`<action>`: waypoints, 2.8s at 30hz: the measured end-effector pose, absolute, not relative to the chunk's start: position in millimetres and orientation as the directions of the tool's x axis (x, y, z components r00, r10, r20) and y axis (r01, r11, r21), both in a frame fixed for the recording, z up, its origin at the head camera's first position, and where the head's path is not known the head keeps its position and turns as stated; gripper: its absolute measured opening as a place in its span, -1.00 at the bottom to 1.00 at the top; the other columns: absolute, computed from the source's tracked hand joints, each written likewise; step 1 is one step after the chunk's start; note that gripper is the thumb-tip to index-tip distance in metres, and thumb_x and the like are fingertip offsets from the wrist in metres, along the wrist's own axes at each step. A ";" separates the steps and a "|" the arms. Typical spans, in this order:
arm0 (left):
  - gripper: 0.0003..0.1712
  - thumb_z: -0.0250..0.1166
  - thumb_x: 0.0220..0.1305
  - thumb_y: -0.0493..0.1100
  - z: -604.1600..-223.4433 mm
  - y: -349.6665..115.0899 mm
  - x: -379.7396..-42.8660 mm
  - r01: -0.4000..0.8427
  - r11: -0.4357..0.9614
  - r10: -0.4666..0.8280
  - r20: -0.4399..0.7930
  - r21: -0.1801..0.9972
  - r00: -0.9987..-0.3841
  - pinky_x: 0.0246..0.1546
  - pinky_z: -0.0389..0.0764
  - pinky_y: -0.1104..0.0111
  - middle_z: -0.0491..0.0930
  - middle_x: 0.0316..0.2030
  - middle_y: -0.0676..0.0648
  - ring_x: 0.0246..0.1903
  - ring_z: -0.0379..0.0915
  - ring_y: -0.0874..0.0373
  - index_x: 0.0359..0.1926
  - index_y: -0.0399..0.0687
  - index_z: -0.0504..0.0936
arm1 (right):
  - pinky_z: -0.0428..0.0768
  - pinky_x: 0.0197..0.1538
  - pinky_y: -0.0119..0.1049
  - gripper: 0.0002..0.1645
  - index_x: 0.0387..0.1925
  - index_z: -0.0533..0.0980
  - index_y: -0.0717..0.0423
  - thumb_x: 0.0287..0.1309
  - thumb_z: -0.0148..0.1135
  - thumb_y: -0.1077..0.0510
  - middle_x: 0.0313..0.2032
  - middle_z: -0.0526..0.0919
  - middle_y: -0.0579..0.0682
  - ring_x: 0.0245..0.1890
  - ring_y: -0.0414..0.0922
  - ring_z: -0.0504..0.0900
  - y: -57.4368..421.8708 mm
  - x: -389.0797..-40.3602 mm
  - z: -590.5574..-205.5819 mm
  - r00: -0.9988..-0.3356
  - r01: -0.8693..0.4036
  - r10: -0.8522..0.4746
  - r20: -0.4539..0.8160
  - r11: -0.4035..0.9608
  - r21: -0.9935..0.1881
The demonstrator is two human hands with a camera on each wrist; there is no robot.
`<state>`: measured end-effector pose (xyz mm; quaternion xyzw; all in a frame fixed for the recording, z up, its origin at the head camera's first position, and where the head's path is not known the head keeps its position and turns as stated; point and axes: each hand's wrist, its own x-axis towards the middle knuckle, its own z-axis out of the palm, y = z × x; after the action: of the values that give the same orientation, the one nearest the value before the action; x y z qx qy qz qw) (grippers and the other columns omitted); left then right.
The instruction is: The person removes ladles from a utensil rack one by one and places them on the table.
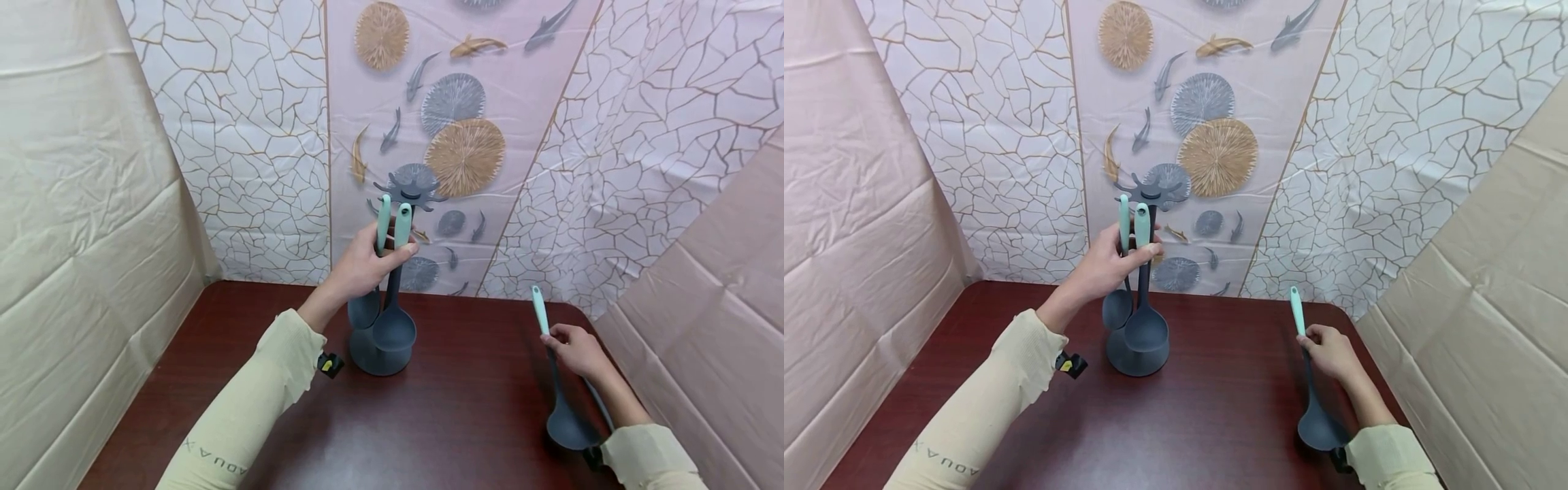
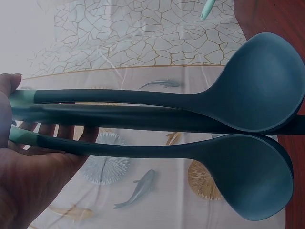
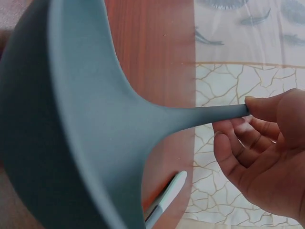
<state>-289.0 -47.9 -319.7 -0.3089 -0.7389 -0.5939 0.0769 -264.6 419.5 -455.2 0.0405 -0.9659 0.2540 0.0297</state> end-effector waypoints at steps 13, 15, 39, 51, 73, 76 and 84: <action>-0.68 0.35 0.50 0.07 -320.7 -49.5 -289.8 0.529 0.105 0.380 0.457 0.842 -0.804 -0.19 0.47 0.15 0.65 -0.30 -0.09 -0.33 0.44 0.00 0.09 0.01 0.63 | 0.48 -0.44 -0.19 -0.78 -0.25 0.59 0.21 0.53 0.20 0.15 -0.62 0.56 -0.06 -0.61 -0.11 0.55 425.4 -263.2 -464.7 -0.996 -0.039 -0.073 -0.056 0.887 -0.460; -0.68 0.35 0.51 0.06 -320.2 -49.8 -289.2 0.529 0.099 0.380 0.460 0.843 -0.802 -0.19 0.46 0.15 0.65 -0.29 -0.09 -0.32 0.44 -0.01 0.10 0.00 0.63 | 0.48 -0.45 -0.21 -0.77 -0.29 0.58 0.19 0.53 0.21 0.14 -0.64 0.55 -0.06 -0.63 -0.11 0.56 426.5 -263.2 -466.4 -0.994 -0.040 -0.081 -0.068 0.884 -0.466; -0.70 0.35 0.50 0.08 -321.5 -49.6 -290.6 0.523 0.112 0.372 0.452 0.845 -0.810 -0.20 0.44 0.17 0.52 -0.41 -0.08 -0.36 0.40 0.01 0.03 0.01 0.61 | 0.51 -0.46 -0.20 -0.70 -0.44 0.50 0.16 0.50 0.17 0.19 -0.65 0.46 -0.05 -0.65 -0.10 0.52 437.0 -260.6 -484.5 -0.977 0.052 -0.059 -0.204 0.866 -0.497; -0.71 0.35 0.51 0.04 -321.2 -48.8 -290.0 0.533 0.088 0.373 0.468 0.842 -0.801 -0.14 0.52 0.14 0.69 -0.23 -0.06 -0.27 0.50 0.01 0.09 0.02 0.62 | 0.63 -0.46 -0.19 -0.66 -0.45 0.48 0.18 0.54 0.15 0.17 -0.63 0.39 -0.06 -0.64 -0.12 0.52 438.8 -264.0 -488.3 -0.942 0.198 0.011 -0.335 0.824 -0.531; -0.65 0.35 0.50 0.08 -323.3 -50.6 -289.0 0.541 0.095 0.369 0.476 0.835 -0.799 -0.14 0.52 0.13 0.67 -0.27 -0.07 -0.29 0.50 0.02 0.11 -0.01 0.62 | 0.64 -0.52 -0.15 -0.59 -0.52 0.41 0.10 0.56 0.13 0.13 -0.66 0.52 0.08 -0.66 -0.03 0.62 440.5 -256.1 -491.2 -0.929 0.214 0.013 -0.370 0.834 -0.508; -0.64 0.35 0.50 0.08 -322.7 -50.2 -289.4 0.541 0.092 0.374 0.474 0.836 -0.797 -0.14 0.53 0.14 0.69 -0.25 -0.07 -0.28 0.50 0.02 0.12 -0.03 0.62 | 0.64 -0.51 -0.15 -0.60 -0.50 0.42 0.11 0.56 0.12 0.13 -0.64 0.53 0.08 -0.65 -0.04 0.62 440.1 -255.5 -489.8 -0.925 0.225 0.021 -0.379 0.833 -0.505; -0.67 0.36 0.49 0.08 -322.1 -49.5 -289.4 0.532 0.095 0.373 0.466 0.841 -0.802 -0.19 0.48 0.17 0.60 -0.34 -0.08 -0.32 0.44 0.00 0.08 0.02 0.62 | 0.64 -0.50 -0.15 -0.60 -0.48 0.44 0.14 0.58 0.09 0.13 -0.65 0.54 0.08 -0.65 -0.04 0.62 439.5 -255.6 -490.5 -0.922 0.226 0.020 -0.387 0.839 -0.495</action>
<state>-289.4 -49.5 -322.1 -0.3072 -0.7369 -0.5985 0.0664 -255.6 439.5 -490.5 -0.0655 -0.9406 0.2759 -0.1867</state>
